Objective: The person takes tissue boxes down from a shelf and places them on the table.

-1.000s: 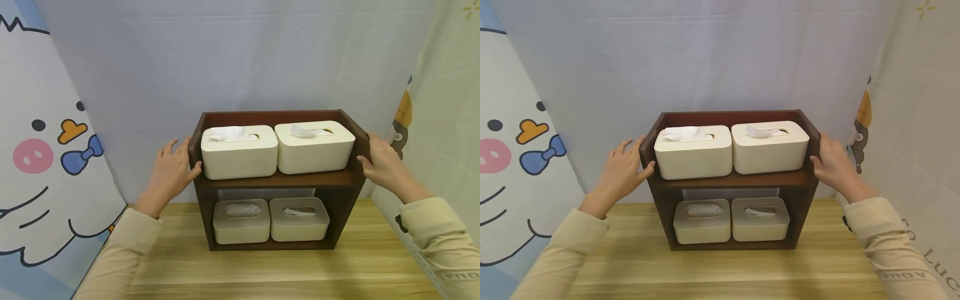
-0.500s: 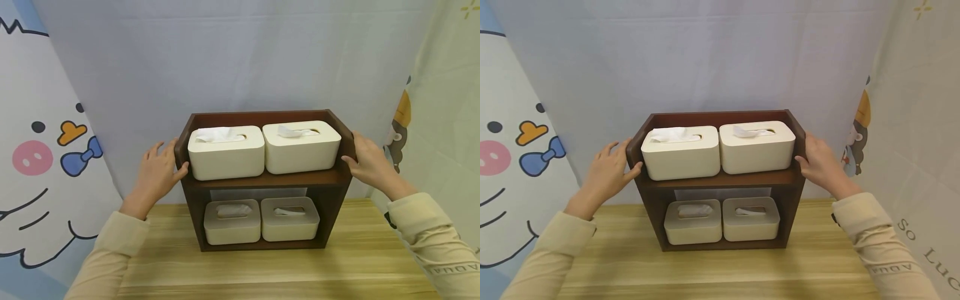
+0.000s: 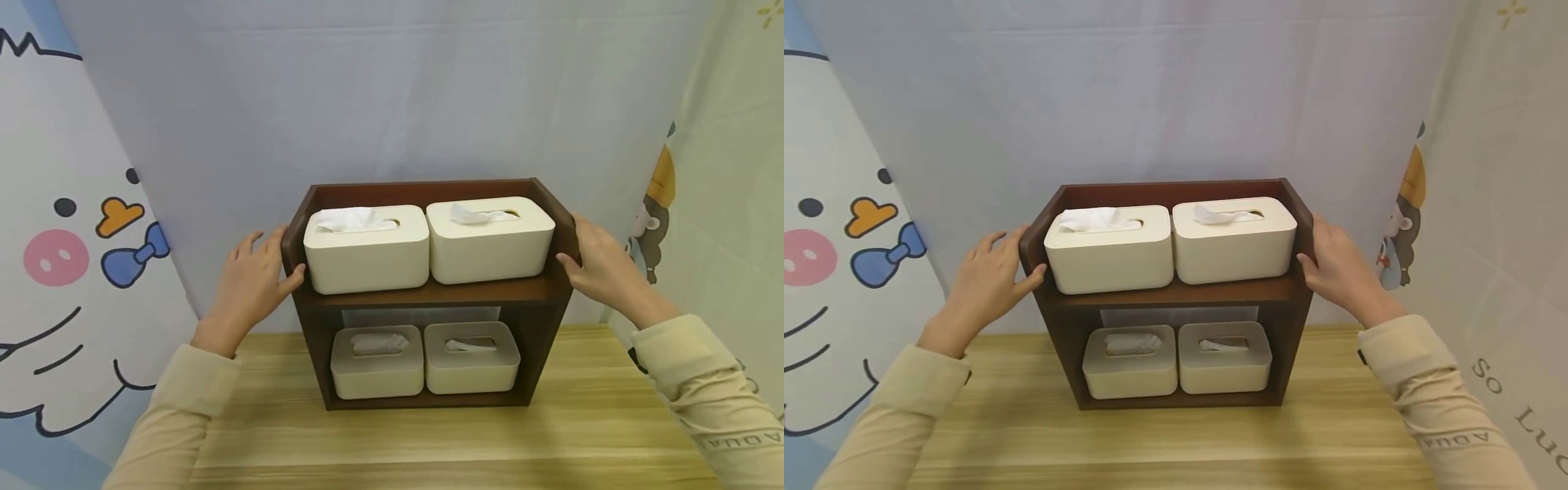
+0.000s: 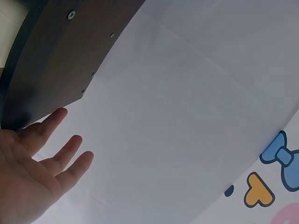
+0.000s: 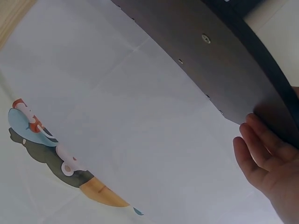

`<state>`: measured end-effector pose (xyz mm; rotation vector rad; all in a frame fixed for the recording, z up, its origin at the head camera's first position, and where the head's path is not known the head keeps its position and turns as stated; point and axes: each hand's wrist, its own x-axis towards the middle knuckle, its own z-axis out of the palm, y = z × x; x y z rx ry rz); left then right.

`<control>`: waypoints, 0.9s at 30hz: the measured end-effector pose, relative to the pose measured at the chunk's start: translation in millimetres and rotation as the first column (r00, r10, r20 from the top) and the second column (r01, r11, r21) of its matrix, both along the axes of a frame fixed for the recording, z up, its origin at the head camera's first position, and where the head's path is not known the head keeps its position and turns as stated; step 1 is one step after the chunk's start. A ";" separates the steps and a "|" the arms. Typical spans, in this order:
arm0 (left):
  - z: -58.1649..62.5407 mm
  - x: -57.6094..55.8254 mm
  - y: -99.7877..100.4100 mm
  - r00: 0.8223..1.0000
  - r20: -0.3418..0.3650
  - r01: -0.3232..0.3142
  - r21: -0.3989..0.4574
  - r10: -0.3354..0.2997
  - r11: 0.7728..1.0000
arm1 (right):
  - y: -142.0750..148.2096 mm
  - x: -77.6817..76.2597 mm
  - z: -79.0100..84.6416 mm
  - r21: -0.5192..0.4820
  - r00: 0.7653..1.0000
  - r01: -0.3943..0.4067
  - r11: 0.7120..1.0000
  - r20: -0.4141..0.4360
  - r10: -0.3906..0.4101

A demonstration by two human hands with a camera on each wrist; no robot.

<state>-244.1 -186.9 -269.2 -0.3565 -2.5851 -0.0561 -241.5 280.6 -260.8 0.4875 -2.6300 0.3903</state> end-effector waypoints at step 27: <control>34.6 -9.1 25.9 0.989 -0.120 0.080 -0.042 -0.084 0.996 | -3.9 -29.2 33.4 0.198 0.994 0.086 0.976 0.054 -0.099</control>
